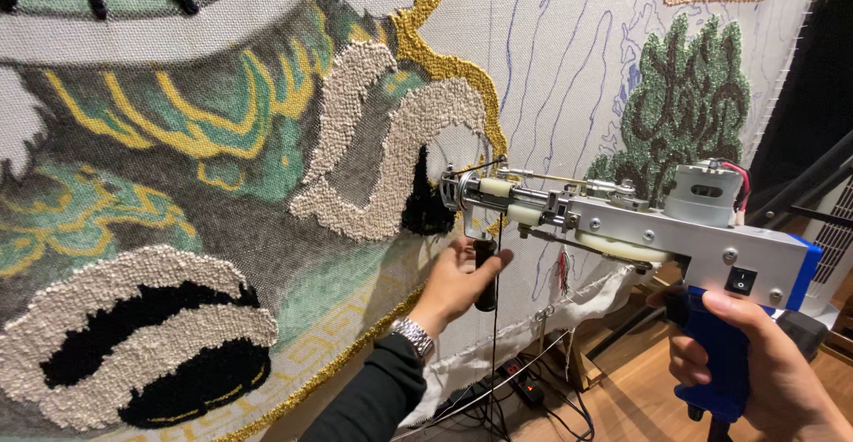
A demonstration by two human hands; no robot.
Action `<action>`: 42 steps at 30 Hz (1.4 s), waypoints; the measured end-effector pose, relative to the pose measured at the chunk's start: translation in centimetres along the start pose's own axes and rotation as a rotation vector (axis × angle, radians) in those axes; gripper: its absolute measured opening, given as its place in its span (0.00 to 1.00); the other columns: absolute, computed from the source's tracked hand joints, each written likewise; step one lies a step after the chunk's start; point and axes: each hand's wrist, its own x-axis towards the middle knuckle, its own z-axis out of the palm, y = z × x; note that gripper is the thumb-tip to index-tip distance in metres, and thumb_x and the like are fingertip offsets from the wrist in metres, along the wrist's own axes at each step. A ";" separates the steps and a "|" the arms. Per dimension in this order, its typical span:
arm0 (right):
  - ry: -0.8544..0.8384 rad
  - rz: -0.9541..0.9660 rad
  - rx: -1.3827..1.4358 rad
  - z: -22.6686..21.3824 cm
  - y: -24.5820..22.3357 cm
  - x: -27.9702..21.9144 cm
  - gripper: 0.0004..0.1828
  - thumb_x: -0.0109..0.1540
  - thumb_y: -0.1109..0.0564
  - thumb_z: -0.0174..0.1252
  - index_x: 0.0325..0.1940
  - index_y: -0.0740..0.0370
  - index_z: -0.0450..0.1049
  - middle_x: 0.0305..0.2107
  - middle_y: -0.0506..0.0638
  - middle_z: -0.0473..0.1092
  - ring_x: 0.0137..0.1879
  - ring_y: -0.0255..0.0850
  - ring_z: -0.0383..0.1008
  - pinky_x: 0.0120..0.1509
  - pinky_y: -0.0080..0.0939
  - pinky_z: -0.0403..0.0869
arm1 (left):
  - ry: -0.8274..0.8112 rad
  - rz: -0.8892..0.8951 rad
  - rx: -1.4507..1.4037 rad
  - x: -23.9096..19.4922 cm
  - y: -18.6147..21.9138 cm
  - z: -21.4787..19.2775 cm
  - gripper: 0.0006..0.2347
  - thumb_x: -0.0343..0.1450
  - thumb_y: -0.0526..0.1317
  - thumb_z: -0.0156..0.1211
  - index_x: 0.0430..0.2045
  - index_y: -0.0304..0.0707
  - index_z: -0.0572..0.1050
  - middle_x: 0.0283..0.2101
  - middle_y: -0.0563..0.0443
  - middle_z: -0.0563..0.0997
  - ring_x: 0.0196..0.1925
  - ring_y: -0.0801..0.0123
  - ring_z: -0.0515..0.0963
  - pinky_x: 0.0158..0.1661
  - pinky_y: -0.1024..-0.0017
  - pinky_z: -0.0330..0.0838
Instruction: The person uses a handheld electric tufting gun to insert yarn into a stretched canvas, following a pre-drawn design. They guide the tool along the outlines of the pattern, filling in sections with black yarn while maintaining steady hand movements.
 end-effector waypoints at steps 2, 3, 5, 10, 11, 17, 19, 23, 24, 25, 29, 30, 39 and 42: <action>-0.024 -0.012 0.000 0.1 -0.1 0.0 0.34 0.64 0.36 0.54 0.57 0.72 0.72 0.17 0.52 0.61 0.20 0.44 0.62 0.23 0.47 0.65 | -0.004 -0.142 0.122 -0.3 -0.3 0.6 0.24 0.64 0.52 0.72 0.45 0.38 0.72 0.42 0.49 0.80 0.41 0.73 0.83 0.42 0.76 0.79; -0.037 -0.019 -0.001 0.2 -0.1 0.0 0.34 0.63 0.37 0.54 0.58 0.70 0.72 0.17 0.51 0.61 0.20 0.43 0.61 0.23 0.46 0.65 | -0.007 -0.212 0.183 -0.6 -0.3 1.0 0.23 0.64 0.52 0.72 0.47 0.39 0.72 0.41 0.49 0.80 0.40 0.73 0.83 0.41 0.77 0.78; -0.045 -0.039 -0.003 0.6 0.1 0.0 0.34 0.64 0.37 0.54 0.58 0.71 0.73 0.16 0.52 0.60 0.20 0.43 0.61 0.23 0.46 0.64 | 0.050 -0.154 0.153 -0.4 0.0 2.2 0.22 0.65 0.51 0.72 0.45 0.36 0.75 0.40 0.50 0.79 0.36 0.74 0.80 0.36 0.75 0.78; -0.065 -0.041 0.046 1.6 0.2 0.0 0.31 0.67 0.39 0.55 0.51 0.74 0.70 0.17 0.52 0.60 0.22 0.44 0.61 0.26 0.47 0.63 | 0.116 -0.138 0.162 -0.8 0.8 2.2 0.20 0.65 0.50 0.71 0.45 0.38 0.77 0.38 0.52 0.82 0.32 0.76 0.79 0.32 0.76 0.77; -0.026 -0.038 0.043 1.8 0.1 -0.1 0.30 0.67 0.39 0.55 0.52 0.74 0.70 0.17 0.53 0.60 0.22 0.44 0.61 0.26 0.48 0.63 | 0.124 -0.132 0.161 -0.8 0.9 2.2 0.20 0.65 0.49 0.71 0.45 0.37 0.77 0.38 0.53 0.82 0.31 0.77 0.79 0.32 0.76 0.77; -0.010 -0.059 0.001 3.0 -0.4 -0.5 0.32 0.65 0.40 0.55 0.53 0.76 0.72 0.16 0.54 0.60 0.20 0.44 0.60 0.25 0.46 0.62 | 0.112 -0.159 0.170 -1.2 1.1 1.9 0.18 0.66 0.47 0.71 0.45 0.36 0.77 0.35 0.54 0.81 0.25 0.78 0.76 0.30 0.76 0.75; -0.031 -0.063 0.007 3.0 -0.5 -0.4 0.32 0.65 0.40 0.55 0.54 0.76 0.72 0.16 0.53 0.60 0.20 0.44 0.60 0.25 0.46 0.62 | 0.110 -0.151 0.168 -1.1 1.1 1.9 0.18 0.66 0.47 0.71 0.44 0.36 0.77 0.35 0.54 0.81 0.25 0.78 0.76 0.29 0.76 0.74; -0.063 -0.080 0.023 2.6 -0.3 -0.2 0.33 0.65 0.40 0.55 0.55 0.77 0.72 0.16 0.53 0.60 0.20 0.43 0.60 0.25 0.46 0.62 | 0.111 -0.152 0.185 -1.1 0.9 1.9 0.17 0.66 0.47 0.71 0.44 0.37 0.78 0.34 0.54 0.81 0.24 0.78 0.76 0.29 0.77 0.74; -0.071 -0.097 0.017 2.5 -0.2 -0.2 0.33 0.66 0.40 0.55 0.54 0.78 0.72 0.15 0.53 0.60 0.20 0.43 0.60 0.25 0.45 0.62 | 0.113 -0.151 0.190 -1.0 0.8 1.8 0.17 0.66 0.47 0.71 0.43 0.37 0.78 0.34 0.54 0.81 0.24 0.78 0.76 0.29 0.77 0.74; -0.072 -0.096 0.023 2.3 0.1 -0.1 0.33 0.66 0.41 0.55 0.54 0.78 0.72 0.16 0.54 0.61 0.20 0.43 0.60 0.26 0.45 0.62 | 0.113 -0.146 0.194 -1.0 0.7 1.8 0.17 0.66 0.47 0.71 0.43 0.37 0.78 0.34 0.55 0.81 0.24 0.79 0.76 0.29 0.77 0.75; -0.079 -0.091 0.043 1.5 0.9 0.8 0.31 0.68 0.42 0.55 0.50 0.80 0.68 0.17 0.56 0.61 0.21 0.46 0.60 0.27 0.48 0.63 | 0.114 -0.128 0.185 -1.0 0.4 1.7 0.16 0.66 0.46 0.70 0.42 0.38 0.79 0.32 0.57 0.81 0.23 0.79 0.75 0.27 0.77 0.74; -0.080 -0.090 0.049 1.2 1.0 0.9 0.31 0.68 0.42 0.56 0.48 0.80 0.67 0.17 0.57 0.61 0.21 0.46 0.60 0.27 0.50 0.64 | 0.112 -0.124 0.178 -1.0 0.4 1.7 0.16 0.66 0.46 0.70 0.42 0.38 0.79 0.31 0.58 0.82 0.23 0.79 0.75 0.27 0.77 0.73; -0.099 -0.078 0.033 4.5 0.1 -1.0 0.31 0.65 0.40 0.56 0.56 0.73 0.73 0.16 0.51 0.60 0.20 0.43 0.61 0.23 0.45 0.62 | 0.189 -0.238 0.249 -1.5 2.4 1.7 0.12 0.68 0.47 0.69 0.38 0.42 0.80 0.23 0.57 0.76 0.17 0.79 0.72 0.20 0.75 0.66; -0.021 -0.044 0.023 6.4 -0.1 -2.0 0.29 0.65 0.40 0.56 0.55 0.70 0.73 0.18 0.53 0.63 0.21 0.44 0.64 0.24 0.44 0.64 | 0.191 -0.187 0.203 -1.4 2.7 1.3 0.12 0.69 0.48 0.68 0.35 0.38 0.81 0.25 0.57 0.79 0.16 0.79 0.72 0.19 0.77 0.68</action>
